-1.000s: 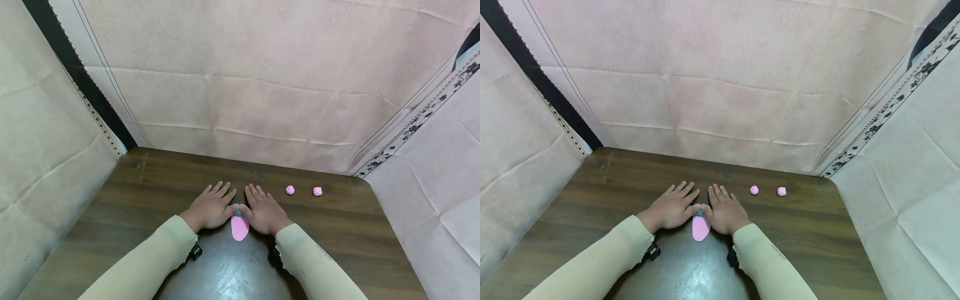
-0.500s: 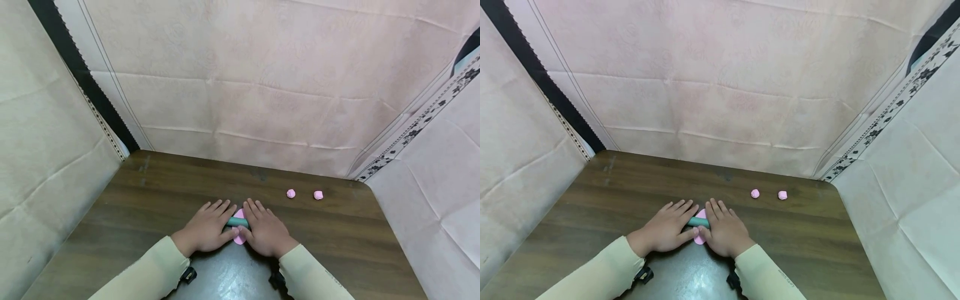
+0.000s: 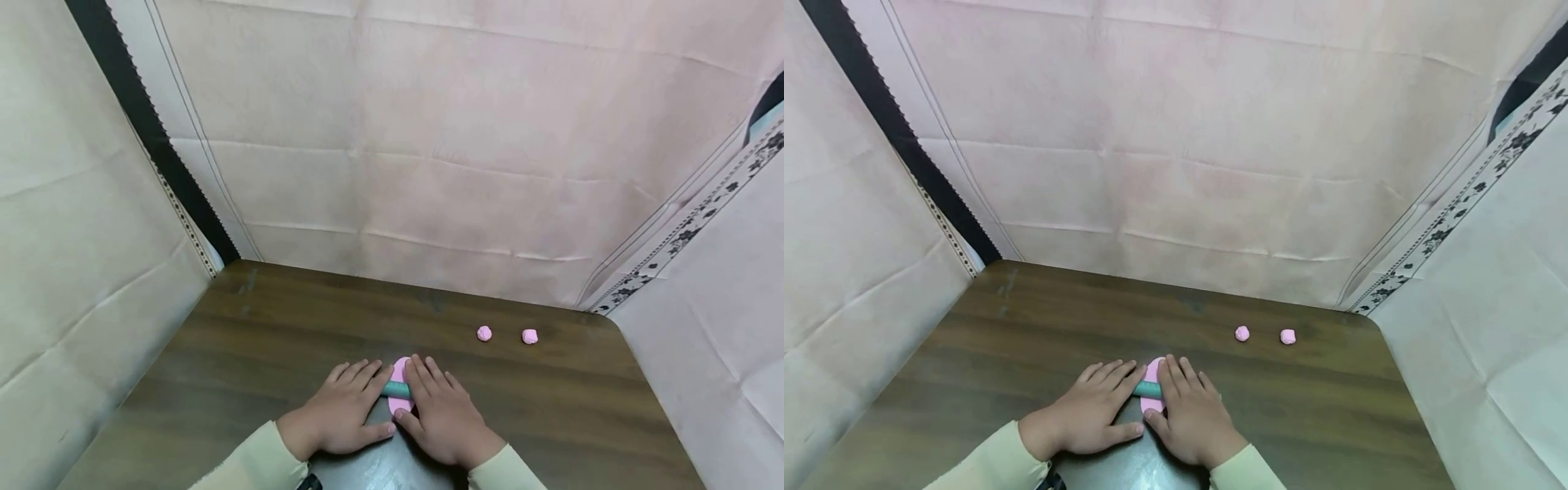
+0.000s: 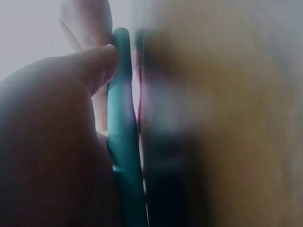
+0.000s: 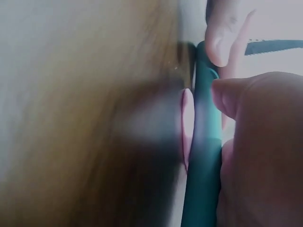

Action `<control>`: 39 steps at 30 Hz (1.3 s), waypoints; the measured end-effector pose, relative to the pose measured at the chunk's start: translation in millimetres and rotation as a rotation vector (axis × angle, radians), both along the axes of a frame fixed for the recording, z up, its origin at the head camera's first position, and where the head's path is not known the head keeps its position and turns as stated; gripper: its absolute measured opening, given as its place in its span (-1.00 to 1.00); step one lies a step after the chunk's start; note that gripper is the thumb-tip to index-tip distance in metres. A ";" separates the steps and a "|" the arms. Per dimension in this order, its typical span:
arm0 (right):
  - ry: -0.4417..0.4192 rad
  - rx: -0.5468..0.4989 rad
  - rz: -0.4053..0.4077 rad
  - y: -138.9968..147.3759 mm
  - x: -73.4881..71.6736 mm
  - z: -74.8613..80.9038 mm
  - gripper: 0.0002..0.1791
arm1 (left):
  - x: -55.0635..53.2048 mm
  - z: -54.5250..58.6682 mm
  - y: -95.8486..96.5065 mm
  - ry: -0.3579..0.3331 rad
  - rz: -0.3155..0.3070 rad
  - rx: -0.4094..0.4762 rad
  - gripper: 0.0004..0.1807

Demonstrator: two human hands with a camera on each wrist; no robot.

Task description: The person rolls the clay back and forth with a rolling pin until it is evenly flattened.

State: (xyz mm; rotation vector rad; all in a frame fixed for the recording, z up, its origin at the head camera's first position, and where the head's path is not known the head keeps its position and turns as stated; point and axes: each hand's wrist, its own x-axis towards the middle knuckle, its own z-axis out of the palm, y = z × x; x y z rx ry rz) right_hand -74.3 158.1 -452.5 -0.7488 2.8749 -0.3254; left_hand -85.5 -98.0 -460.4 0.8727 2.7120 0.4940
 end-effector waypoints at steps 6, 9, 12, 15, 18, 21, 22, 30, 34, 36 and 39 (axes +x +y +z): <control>-0.013 -0.034 -0.018 -3.2 8.9 -3.8 -0.08 | 9.0 -5.6 -1.9 0.036 0.003 0.002 0.10; -0.020 -0.040 -0.025 -4.6 11.4 -5.2 -0.07 | 12.8 -6.4 -2.2 0.034 0.010 0.005 0.11; -0.034 -0.035 -0.033 -5.1 13.6 -6.8 -0.07 | 17.0 -5.9 -2.1 0.015 0.018 0.000 0.14; -0.048 -0.033 -0.043 -4.8 16.2 -8.6 -0.07 | 20.9 -5.0 -1.1 -0.008 0.022 -0.007 0.17; -0.055 -0.046 -0.048 -4.8 19.1 -9.1 -0.06 | 24.3 -4.0 -0.1 -0.026 0.025 -0.006 0.18; -0.063 -0.055 -0.058 -4.8 21.2 -8.7 -0.05 | 26.6 -3.5 0.6 -0.037 0.025 0.004 0.19; -0.060 -0.052 -0.059 -4.8 21.5 -8.5 -0.05 | 27.1 -3.7 1.0 -0.032 0.024 0.008 0.19; -0.044 -0.029 -0.059 -4.2 23.7 -14.3 -0.03 | 32.5 -7.3 1.2 0.045 0.013 0.031 0.20; -0.042 -0.026 -0.064 -3.7 25.7 -17.6 -0.02 | 35.8 -6.6 -0.4 0.048 0.004 0.037 0.22; -0.036 -0.024 -0.062 -3.8 26.9 -17.1 -0.03 | 36.9 -6.1 -1.0 0.038 0.001 0.048 0.23; -0.023 -0.032 -0.054 -3.8 25.7 -13.6 -0.05 | 34.8 -5.0 -0.2 0.021 0.005 0.064 0.22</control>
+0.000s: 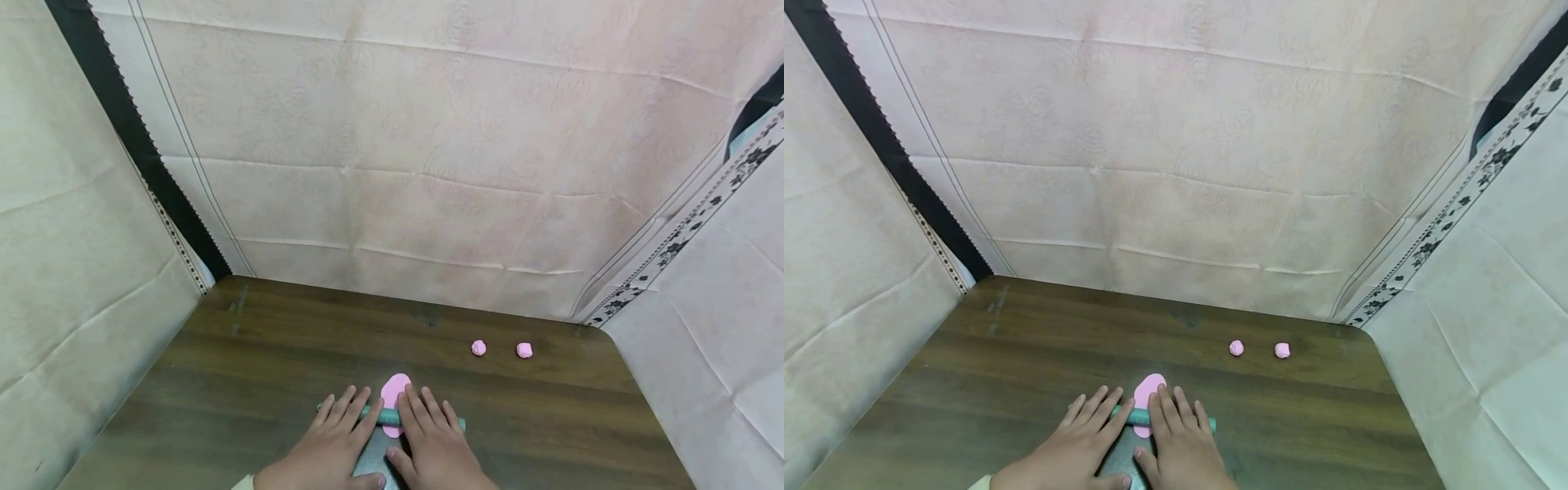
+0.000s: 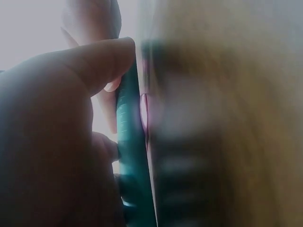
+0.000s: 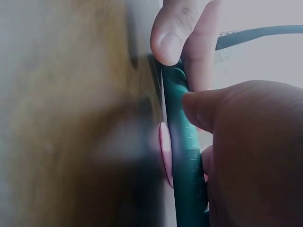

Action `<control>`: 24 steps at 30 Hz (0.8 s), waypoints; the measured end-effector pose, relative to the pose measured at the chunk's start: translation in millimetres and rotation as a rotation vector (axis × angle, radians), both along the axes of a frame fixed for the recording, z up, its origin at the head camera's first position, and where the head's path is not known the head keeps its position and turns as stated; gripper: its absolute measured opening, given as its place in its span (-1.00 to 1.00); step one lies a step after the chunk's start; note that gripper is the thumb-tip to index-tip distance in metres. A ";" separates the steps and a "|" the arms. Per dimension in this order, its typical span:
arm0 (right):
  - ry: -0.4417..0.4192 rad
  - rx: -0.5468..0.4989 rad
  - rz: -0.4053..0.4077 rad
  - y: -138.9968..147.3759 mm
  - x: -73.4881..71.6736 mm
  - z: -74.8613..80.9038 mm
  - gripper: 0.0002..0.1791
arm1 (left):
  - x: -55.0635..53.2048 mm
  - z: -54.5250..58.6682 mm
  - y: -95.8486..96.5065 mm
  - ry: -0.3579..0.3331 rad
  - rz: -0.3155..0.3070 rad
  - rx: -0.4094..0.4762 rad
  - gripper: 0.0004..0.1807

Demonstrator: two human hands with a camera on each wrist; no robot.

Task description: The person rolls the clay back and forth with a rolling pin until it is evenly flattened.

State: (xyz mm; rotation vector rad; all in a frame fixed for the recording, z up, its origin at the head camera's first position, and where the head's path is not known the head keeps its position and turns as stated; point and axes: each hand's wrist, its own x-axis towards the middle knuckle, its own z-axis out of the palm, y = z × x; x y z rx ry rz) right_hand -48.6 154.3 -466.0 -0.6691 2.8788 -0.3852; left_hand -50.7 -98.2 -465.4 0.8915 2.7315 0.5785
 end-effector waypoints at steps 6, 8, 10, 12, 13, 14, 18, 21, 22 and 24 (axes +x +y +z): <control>-0.006 -0.038 -0.001 -1.0 -10.5 9.4 -0.09 | -13.2 2.7 5.8 -0.025 0.026 -0.020 0.18; 0.002 -0.041 -0.003 -2.2 -15.1 9.9 -0.11 | -18.8 3.4 7.1 -0.021 0.035 -0.027 0.15; 0.024 -0.030 -0.004 -2.9 -21.0 9.1 -0.13 | -25.0 4.1 8.5 -0.017 0.043 -0.023 0.10; 0.041 -0.023 -0.008 -3.3 -27.8 8.5 -0.15 | -32.1 4.8 10.2 -0.016 0.050 -0.012 0.01; 0.050 -0.017 -0.010 -3.4 -31.3 7.8 -0.16 | -35.7 5.0 11.1 -0.012 0.054 -0.009 -0.04; 0.052 -0.013 -0.012 -3.4 -34.8 7.4 -0.16 | -38.9 5.2 11.9 -0.013 0.059 -0.005 -0.09; 0.034 -0.013 -0.022 -3.4 -49.1 6.0 -0.16 | -52.4 6.9 14.5 -0.027 0.076 -0.008 -0.21; 0.007 -0.017 -0.028 -2.9 -59.5 4.0 -0.14 | -61.4 8.1 16.6 -0.039 0.088 -0.018 -0.22; 0.002 -0.018 -0.031 -2.6 -63.2 3.1 -0.14 | -64.1 7.5 17.4 -0.034 0.092 -0.023 -0.23; -0.005 -0.023 -0.040 -1.9 -70.6 1.8 -0.13 | -69.8 6.5 19.3 -0.019 0.100 -0.030 -0.24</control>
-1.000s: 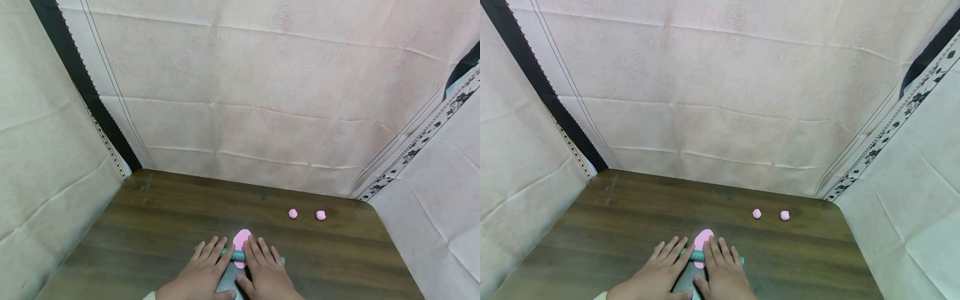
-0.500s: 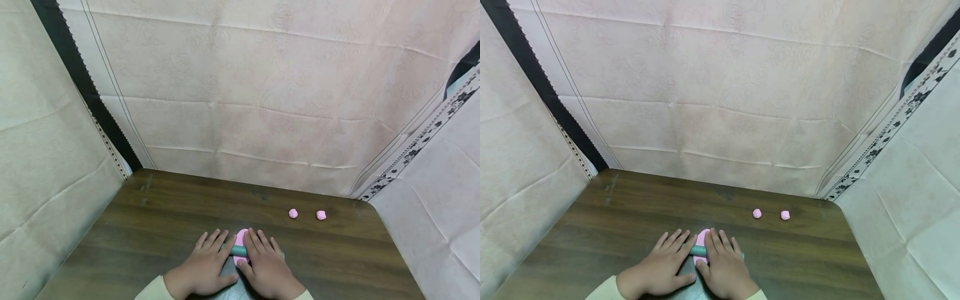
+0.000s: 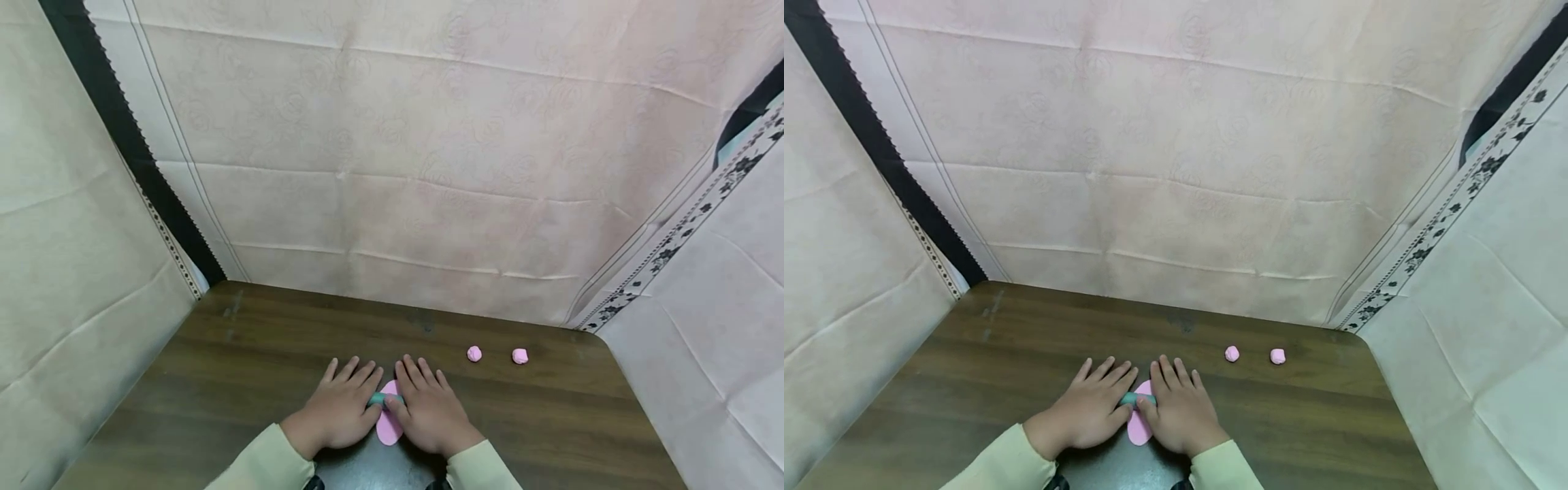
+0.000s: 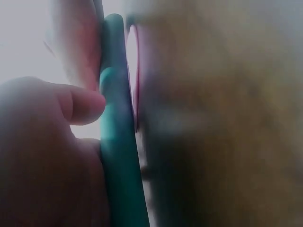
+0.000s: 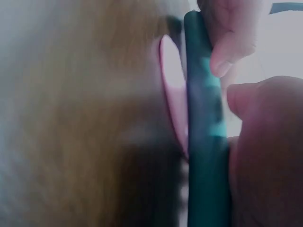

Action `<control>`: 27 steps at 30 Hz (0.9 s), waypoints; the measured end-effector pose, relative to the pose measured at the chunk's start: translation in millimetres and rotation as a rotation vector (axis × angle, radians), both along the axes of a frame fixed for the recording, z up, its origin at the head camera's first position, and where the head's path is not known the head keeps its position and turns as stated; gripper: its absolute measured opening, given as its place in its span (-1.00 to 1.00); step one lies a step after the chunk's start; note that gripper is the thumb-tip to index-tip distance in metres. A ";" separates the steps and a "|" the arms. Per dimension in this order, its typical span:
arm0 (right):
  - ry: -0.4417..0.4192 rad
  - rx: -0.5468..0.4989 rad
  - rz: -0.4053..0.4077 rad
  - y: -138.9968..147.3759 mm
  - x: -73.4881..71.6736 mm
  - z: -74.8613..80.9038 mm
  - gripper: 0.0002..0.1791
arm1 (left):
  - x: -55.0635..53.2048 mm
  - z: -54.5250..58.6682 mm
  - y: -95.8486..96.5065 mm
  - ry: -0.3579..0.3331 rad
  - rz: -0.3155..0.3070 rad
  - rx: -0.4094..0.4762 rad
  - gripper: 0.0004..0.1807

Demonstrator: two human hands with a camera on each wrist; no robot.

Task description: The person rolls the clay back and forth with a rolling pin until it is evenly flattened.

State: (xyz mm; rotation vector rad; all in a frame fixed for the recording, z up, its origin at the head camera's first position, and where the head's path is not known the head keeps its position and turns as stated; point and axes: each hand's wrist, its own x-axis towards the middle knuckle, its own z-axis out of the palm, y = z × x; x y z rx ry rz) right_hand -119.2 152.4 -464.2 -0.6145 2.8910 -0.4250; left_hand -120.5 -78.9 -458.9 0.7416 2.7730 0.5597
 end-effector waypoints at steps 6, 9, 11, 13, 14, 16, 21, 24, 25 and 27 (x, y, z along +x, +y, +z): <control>0.019 0.004 -0.006 1.3 -22.3 -5.9 -0.16 | -17.9 -4.4 4.0 0.056 0.038 -0.030 -0.28; 0.021 0.017 -0.001 2.0 -32.2 -7.6 -0.16 | -26.4 -7.2 5.0 0.062 0.059 -0.030 -0.26; 0.018 0.027 0.001 2.6 -37.9 -8.9 -0.16 | -31.4 -9.4 5.4 0.060 0.068 -0.023 -0.25; 0.008 0.033 0.001 3.2 -42.8 -9.7 -0.16 | -35.8 -11.8 5.7 0.053 0.074 -0.014 -0.25; 0.004 0.034 0.003 3.5 -45.0 -10.0 -0.16 | -37.7 -12.6 5.8 0.050 0.076 -0.012 -0.25; -0.006 0.040 0.007 4.2 -49.4 -10.8 -0.15 | -41.6 -14.1 6.3 0.053 0.078 -0.009 -0.25; 0.005 0.047 0.014 6.5 -61.0 -12.9 -0.10 | -51.9 -15.8 8.4 0.098 0.078 -0.029 -0.24; 0.009 0.048 0.013 7.0 -68.3 -13.2 -0.10 | -58.8 -16.1 9.3 0.116 0.079 -0.035 -0.25; 0.007 0.048 0.013 7.0 -70.9 -13.3 -0.10 | -61.1 -16.3 9.4 0.118 0.080 -0.036 -0.25; 0.002 0.057 0.010 6.5 -76.2 -13.5 -0.12 | -65.8 -16.9 9.5 0.113 0.083 -0.038 -0.26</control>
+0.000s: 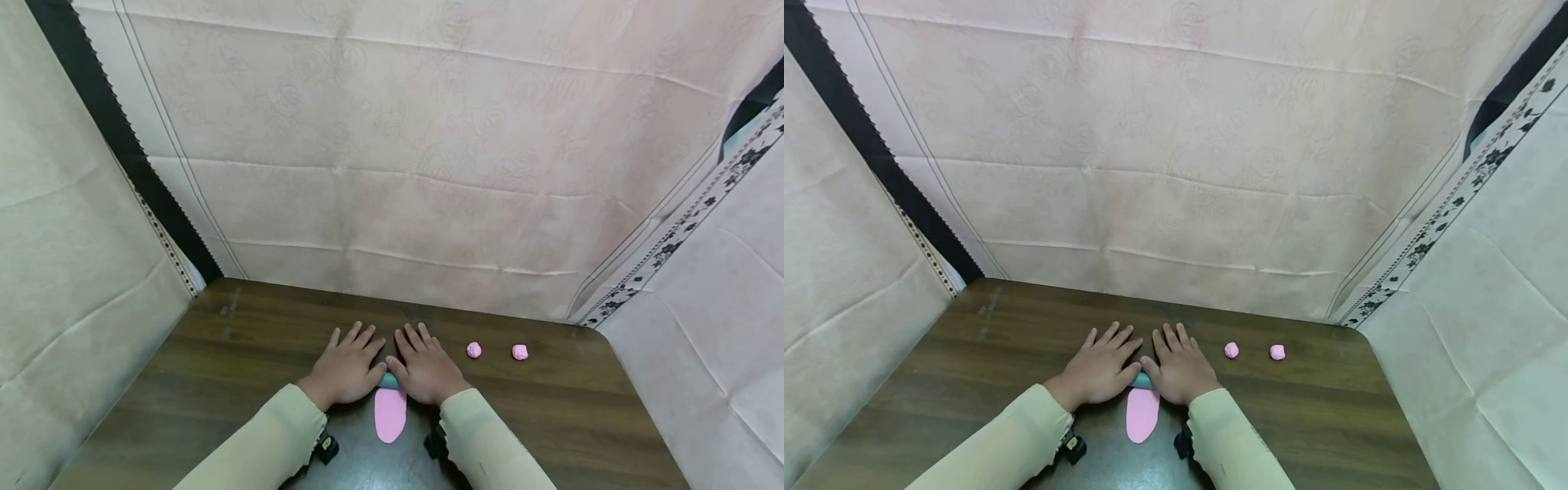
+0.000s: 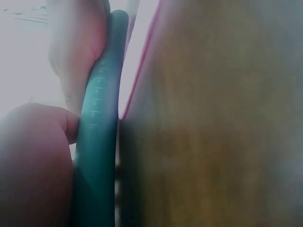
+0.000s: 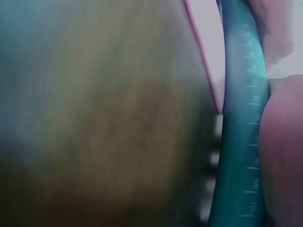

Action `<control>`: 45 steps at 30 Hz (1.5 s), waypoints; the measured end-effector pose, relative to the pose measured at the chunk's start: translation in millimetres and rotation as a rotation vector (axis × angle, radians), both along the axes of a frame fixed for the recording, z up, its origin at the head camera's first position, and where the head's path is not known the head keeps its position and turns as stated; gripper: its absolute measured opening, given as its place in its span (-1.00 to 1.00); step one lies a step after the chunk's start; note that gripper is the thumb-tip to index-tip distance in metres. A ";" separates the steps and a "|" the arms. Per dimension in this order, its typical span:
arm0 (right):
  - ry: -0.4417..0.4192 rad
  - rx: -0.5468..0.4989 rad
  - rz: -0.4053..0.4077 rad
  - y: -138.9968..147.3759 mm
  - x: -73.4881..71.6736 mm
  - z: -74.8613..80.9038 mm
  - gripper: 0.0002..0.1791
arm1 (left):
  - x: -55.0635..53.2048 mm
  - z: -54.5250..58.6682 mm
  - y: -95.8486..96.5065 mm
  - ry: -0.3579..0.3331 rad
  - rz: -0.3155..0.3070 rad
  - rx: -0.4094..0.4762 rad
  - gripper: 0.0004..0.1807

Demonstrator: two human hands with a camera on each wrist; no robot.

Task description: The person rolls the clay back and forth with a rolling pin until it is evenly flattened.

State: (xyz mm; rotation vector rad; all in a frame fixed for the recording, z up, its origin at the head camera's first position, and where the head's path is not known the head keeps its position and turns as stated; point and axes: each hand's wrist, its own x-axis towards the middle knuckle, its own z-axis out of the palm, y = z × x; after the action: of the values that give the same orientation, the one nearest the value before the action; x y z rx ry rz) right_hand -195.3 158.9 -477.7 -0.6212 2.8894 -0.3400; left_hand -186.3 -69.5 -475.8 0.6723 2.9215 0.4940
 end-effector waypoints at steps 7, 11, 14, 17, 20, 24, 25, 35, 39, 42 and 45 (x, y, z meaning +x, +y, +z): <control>0.049 0.054 -0.022 -2.6 -18.9 2.3 -0.17 | -20.3 0.6 2.2 -0.019 0.028 0.007 -0.27; 0.062 0.072 -0.041 -3.5 -26.9 4.2 -0.19 | -30.8 2.1 5.2 -0.021 0.047 -0.002 -0.29; 0.068 0.078 -0.057 -3.1 -31.6 6.3 -0.20 | -37.5 3.6 8.1 -0.014 0.054 -0.014 -0.31; 0.077 0.085 -0.071 -2.3 -35.7 7.5 -0.21 | -42.3 5.1 10.7 -0.005 0.067 -0.025 -0.32; 0.077 0.084 -0.081 -1.3 -39.1 8.2 -0.20 | -45.0 6.5 12.8 0.006 0.089 -0.025 -0.32; 0.072 0.076 -0.085 0.4 -41.6 7.8 -0.20 | -46.3 5.8 14.5 0.014 0.108 -0.003 -0.29; 0.070 0.085 -0.087 0.7 -42.2 7.1 -0.20 | -46.3 5.3 14.5 0.019 0.106 0.011 -0.29; 0.048 0.075 -0.073 -6.6 -37.3 4.5 -0.20 | -29.9 7.8 -8.7 -0.018 0.013 0.205 -0.60; 0.048 0.079 -0.056 -11.0 -36.4 9.3 -0.21 | -26.3 10.4 -28.9 -0.156 -0.074 0.286 -0.75; 0.055 0.082 -0.037 -12.0 -38.1 10.1 -0.24 | -24.3 9.1 -41.4 -0.197 -0.122 0.315 -0.78; 0.063 0.051 -0.027 -9.8 -38.6 10.6 -0.28 | -23.2 6.3 -47.8 -0.205 -0.153 0.352 -0.78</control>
State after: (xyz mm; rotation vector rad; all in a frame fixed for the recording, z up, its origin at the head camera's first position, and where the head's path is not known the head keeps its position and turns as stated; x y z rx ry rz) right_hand -233.9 149.1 -467.1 -0.5961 2.9590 -0.2543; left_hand -209.5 -117.2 -469.5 0.8208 2.5900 1.0071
